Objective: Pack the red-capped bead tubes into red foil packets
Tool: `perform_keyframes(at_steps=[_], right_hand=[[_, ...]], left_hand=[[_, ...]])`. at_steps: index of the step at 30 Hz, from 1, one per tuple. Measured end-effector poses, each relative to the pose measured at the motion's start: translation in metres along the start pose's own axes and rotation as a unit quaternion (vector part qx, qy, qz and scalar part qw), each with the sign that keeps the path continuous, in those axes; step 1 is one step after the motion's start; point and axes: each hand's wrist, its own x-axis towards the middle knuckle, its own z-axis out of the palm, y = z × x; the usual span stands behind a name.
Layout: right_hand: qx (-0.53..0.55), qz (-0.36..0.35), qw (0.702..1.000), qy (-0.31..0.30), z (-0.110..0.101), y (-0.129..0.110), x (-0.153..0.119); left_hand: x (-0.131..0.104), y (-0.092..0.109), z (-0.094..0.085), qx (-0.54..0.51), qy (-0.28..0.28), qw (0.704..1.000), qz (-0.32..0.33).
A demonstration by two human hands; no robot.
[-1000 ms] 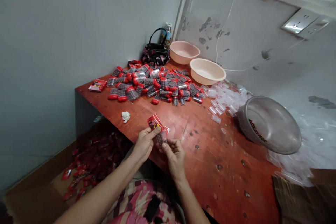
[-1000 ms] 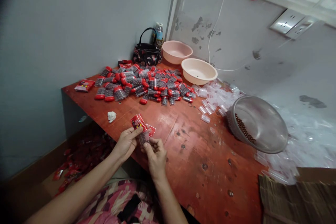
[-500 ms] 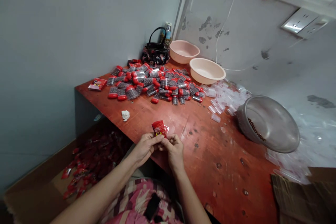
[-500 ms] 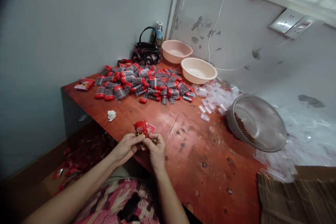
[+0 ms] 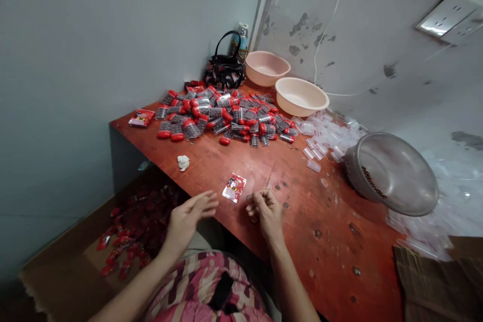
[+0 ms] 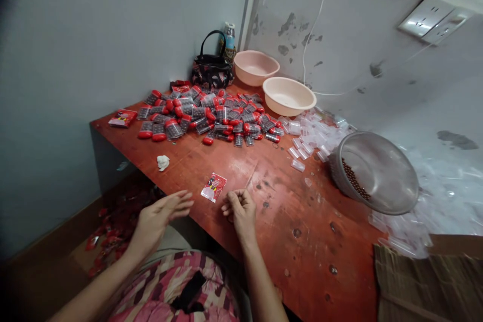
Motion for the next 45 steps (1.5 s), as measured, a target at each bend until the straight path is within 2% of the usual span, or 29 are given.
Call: perform_keyframes(at_steps=[1, 2, 4, 6, 7, 9, 11, 13, 16, 18, 19, 21, 23, 24, 26, 28, 30, 31, 32, 34, 35, 38, 39, 40, 42, 43, 44, 45], right_hand=[[-0.004, -0.006, 1.0, -0.001, 0.001, 0.001, -0.001], [-0.01, -0.011, 1.0, -0.003, 0.002, 0.001, -0.003], [-0.023, -0.015, 1.0, -0.008, 0.005, 0.001, -0.008], [-0.038, -0.012, 0.999, -0.014, 0.005, 0.0, -0.011], [-0.045, -0.011, 0.999, -0.018, 0.005, 0.0, -0.012], [-0.059, -0.011, 0.998, -0.022, 0.002, 0.002, -0.011], [-0.07, -0.021, 0.997, -0.016, 0.001, 0.004, -0.005], [-0.064, -0.044, 0.997, 0.003, 0.003, 0.007, 0.004], [-0.005, -0.054, 0.999, 0.002, 0.013, 0.008, 0.02], [0.043, -0.044, 0.998, -0.012, 0.019, 0.004, 0.028], [0.059, -0.041, 0.997, -0.015, 0.021, 0.002, 0.031], [0.069, -0.04, 0.996, -0.027, 0.024, -0.005, 0.035], [0.048, -0.029, 0.996, -0.07, 0.025, -0.011, 0.039], [0.023, -0.022, 0.994, -0.103, 0.026, -0.014, 0.042], [-0.073, -0.028, 0.983, -0.163, 0.03, -0.018, 0.052], [-0.249, -0.102, 0.947, -0.176, 0.037, -0.021, 0.07], [-0.421, -0.205, 0.873, -0.136, 0.049, -0.026, 0.092], [-0.468, -0.241, 0.842, -0.114, 0.056, -0.03, 0.105], [-0.489, -0.264, 0.825, -0.101, 0.063, -0.033, 0.118], [-0.521, -0.305, 0.79, -0.108, 0.077, -0.041, 0.141], [-0.557, -0.336, 0.75, -0.122, 0.083, -0.045, 0.152], [-0.67, -0.416, 0.593, -0.167, 0.094, -0.053, 0.175], [-0.689, -0.431, 0.555, -0.178, 0.095, -0.054, 0.179], [-0.693, -0.441, 0.538, -0.189, 0.095, -0.055, 0.182], [-0.679, -0.458, 0.538, -0.198, 0.092, -0.056, 0.181], [-0.665, -0.464, 0.549, -0.2, 0.088, -0.055, 0.177], [-0.644, -0.464, 0.574, -0.198, 0.084, -0.054, 0.17], [-0.615, -0.456, 0.615, -0.188, 0.079, -0.053, 0.161]], left_hand=[[0.009, 0.0, 0.01, 0.105, -0.032, 0.99, 0.085], [0.02, 0.0, 0.019, 0.205, -0.063, 0.962, 0.168], [0.04, -0.003, 0.035, 0.367, -0.089, 0.884, 0.277], [0.055, -0.008, 0.043, 0.472, -0.089, 0.815, 0.325], [0.059, -0.011, 0.045, 0.506, -0.085, 0.79, 0.337], [0.063, -0.016, 0.045, 0.54, -0.078, 0.759, 0.356], [0.063, -0.019, 0.043, 0.542, -0.071, 0.75, 0.372], [0.06, -0.02, 0.042, 0.522, -0.061, 0.756, 0.39], [0.055, -0.018, 0.043, 0.471, -0.052, 0.781, 0.407], [0.051, -0.014, 0.045, 0.419, -0.058, 0.814, 0.397], [0.049, -0.011, 0.045, 0.385, -0.059, 0.84, 0.378], [0.046, -0.003, 0.044, 0.292, -0.059, 0.908, 0.296], [0.044, 0.005, 0.039, 0.19, -0.091, 0.962, 0.172], [0.044, 0.009, 0.036, 0.14, -0.116, 0.977, 0.109], [0.044, 0.015, 0.03, 0.052, -0.154, 0.987, 0.009], [0.043, 0.018, 0.023, -0.017, -0.138, 0.989, -0.051], [0.041, 0.019, 0.017, -0.06, -0.094, 0.991, -0.081], [0.039, 0.019, 0.015, -0.073, -0.073, 0.991, -0.088], [0.037, 0.019, 0.012, -0.085, -0.056, 0.99, -0.095], [0.033, 0.02, 0.008, -0.108, -0.031, 0.988, -0.107], [0.031, 0.02, 0.007, -0.121, -0.021, 0.986, -0.113], [0.029, 0.023, 0.002, -0.162, 0.004, 0.978, -0.134], [0.029, 0.024, 0.001, -0.178, 0.012, 0.974, -0.141], [0.029, 0.025, 0.0, -0.194, 0.019, 0.97, -0.146], [0.032, 0.028, -0.001, -0.226, 0.029, 0.962, -0.151], [0.033, 0.029, -0.002, -0.242, 0.034, 0.958, -0.152], [0.035, 0.029, -0.002, -0.257, 0.04, 0.953, -0.153], [0.037, 0.03, -0.001, -0.272, 0.046, 0.949, -0.155]])
